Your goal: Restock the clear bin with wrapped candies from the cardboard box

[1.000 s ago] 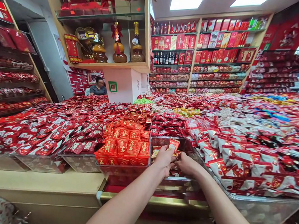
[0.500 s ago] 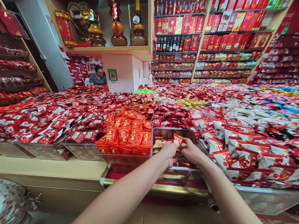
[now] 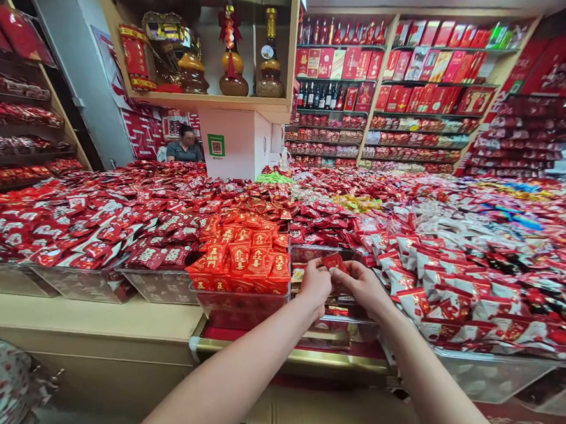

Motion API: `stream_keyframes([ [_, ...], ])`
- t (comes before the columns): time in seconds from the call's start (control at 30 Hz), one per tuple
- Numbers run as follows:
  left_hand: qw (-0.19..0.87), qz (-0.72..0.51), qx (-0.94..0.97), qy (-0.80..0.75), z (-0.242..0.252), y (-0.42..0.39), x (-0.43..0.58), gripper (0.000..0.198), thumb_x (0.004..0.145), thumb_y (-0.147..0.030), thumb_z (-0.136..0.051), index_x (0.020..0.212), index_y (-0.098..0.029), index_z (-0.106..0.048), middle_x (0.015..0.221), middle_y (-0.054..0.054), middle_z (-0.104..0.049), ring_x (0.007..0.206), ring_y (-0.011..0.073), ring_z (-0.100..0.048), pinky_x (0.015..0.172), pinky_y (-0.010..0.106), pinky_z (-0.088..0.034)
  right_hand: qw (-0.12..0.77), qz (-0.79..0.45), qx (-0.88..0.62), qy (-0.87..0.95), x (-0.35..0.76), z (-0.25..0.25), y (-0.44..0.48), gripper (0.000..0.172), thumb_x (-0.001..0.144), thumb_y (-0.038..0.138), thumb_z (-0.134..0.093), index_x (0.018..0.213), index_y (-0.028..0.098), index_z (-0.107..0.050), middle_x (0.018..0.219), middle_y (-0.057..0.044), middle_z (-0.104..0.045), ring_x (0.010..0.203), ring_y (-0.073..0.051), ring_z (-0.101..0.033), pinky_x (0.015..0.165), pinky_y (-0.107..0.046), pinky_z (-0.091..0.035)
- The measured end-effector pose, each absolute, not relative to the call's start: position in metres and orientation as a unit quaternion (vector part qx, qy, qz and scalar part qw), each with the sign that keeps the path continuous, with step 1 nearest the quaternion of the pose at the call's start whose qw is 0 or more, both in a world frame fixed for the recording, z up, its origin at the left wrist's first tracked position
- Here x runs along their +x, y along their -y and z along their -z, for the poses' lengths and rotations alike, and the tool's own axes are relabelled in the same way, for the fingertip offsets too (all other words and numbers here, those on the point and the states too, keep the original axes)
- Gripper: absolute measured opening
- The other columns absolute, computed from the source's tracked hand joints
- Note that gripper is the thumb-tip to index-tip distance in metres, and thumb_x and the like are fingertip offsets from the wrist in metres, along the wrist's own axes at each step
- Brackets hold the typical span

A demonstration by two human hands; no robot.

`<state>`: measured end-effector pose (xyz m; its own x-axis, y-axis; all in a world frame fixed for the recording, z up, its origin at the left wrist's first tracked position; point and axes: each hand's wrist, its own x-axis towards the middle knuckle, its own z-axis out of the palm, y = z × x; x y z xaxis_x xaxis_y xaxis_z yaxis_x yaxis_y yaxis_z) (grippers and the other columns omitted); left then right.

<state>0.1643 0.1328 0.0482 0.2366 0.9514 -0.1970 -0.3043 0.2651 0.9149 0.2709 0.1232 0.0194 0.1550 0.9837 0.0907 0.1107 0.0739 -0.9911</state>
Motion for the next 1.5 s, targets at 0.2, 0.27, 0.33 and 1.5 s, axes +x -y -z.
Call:
stream_keyframes([
  [0.2, 0.684, -0.496, 0.389, -0.367, -0.058, -0.127, 0.149, 0.003, 0.073, -0.015, -0.057, 0.075, -0.013, -0.058, 0.064, -0.002, -0.059, 0.053, 0.0087, -0.053, 0.05, 0.021, -0.04, 0.581, -0.448, -0.453, 0.507, 0.264, -0.031, -0.114, 0.03, 0.063, 0.038, -0.065, 0.081, 0.016, -0.056, 0.073, -0.001, -0.063, 0.063, -0.012, -0.056, 0.06, -0.025, -0.045],
  [0.27, 0.691, -0.502, 0.379, -0.356, -0.056, -0.128, 0.147, 0.008, 0.073, -0.021, -0.058, 0.074, -0.013, -0.058, 0.063, -0.001, -0.06, 0.053, 0.0091, -0.053, 0.051, 0.021, -0.039, 0.586, -0.436, -0.456, 0.509, 0.263, -0.032, -0.112, 0.03, 0.064, 0.038, -0.064, 0.082, 0.016, -0.056, 0.073, -0.002, -0.063, 0.062, -0.011, -0.055, 0.059, -0.025, -0.044],
  [0.33, 0.697, -0.512, 0.369, -0.341, -0.055, -0.127, 0.148, 0.012, 0.073, -0.026, -0.058, 0.074, -0.015, -0.059, 0.066, -0.001, -0.061, 0.057, 0.0086, -0.054, 0.052, 0.019, -0.038, 0.598, -0.378, -0.483, 0.516, 0.262, -0.031, -0.11, 0.03, 0.064, 0.038, -0.063, 0.083, 0.016, -0.056, 0.074, -0.002, -0.063, 0.062, -0.012, -0.055, 0.059, -0.026, -0.044],
  [1.5, 0.197, -0.343, 0.843, -0.365, 0.014, -0.012, -0.075, 0.023, 0.078, -0.013, -0.045, 0.094, -0.026, -0.054, 0.068, 0.0, -0.06, 0.063, 0.0134, -0.055, 0.059, 0.023, -0.044, 0.481, -0.306, -0.68, 0.461, 0.259, -0.046, -0.137, 0.013, 0.054, 0.025, -0.063, 0.058, 0.017, -0.054, 0.045, 0.003, -0.053, 0.039, -0.008, -0.042, 0.038, -0.022, -0.03],
])
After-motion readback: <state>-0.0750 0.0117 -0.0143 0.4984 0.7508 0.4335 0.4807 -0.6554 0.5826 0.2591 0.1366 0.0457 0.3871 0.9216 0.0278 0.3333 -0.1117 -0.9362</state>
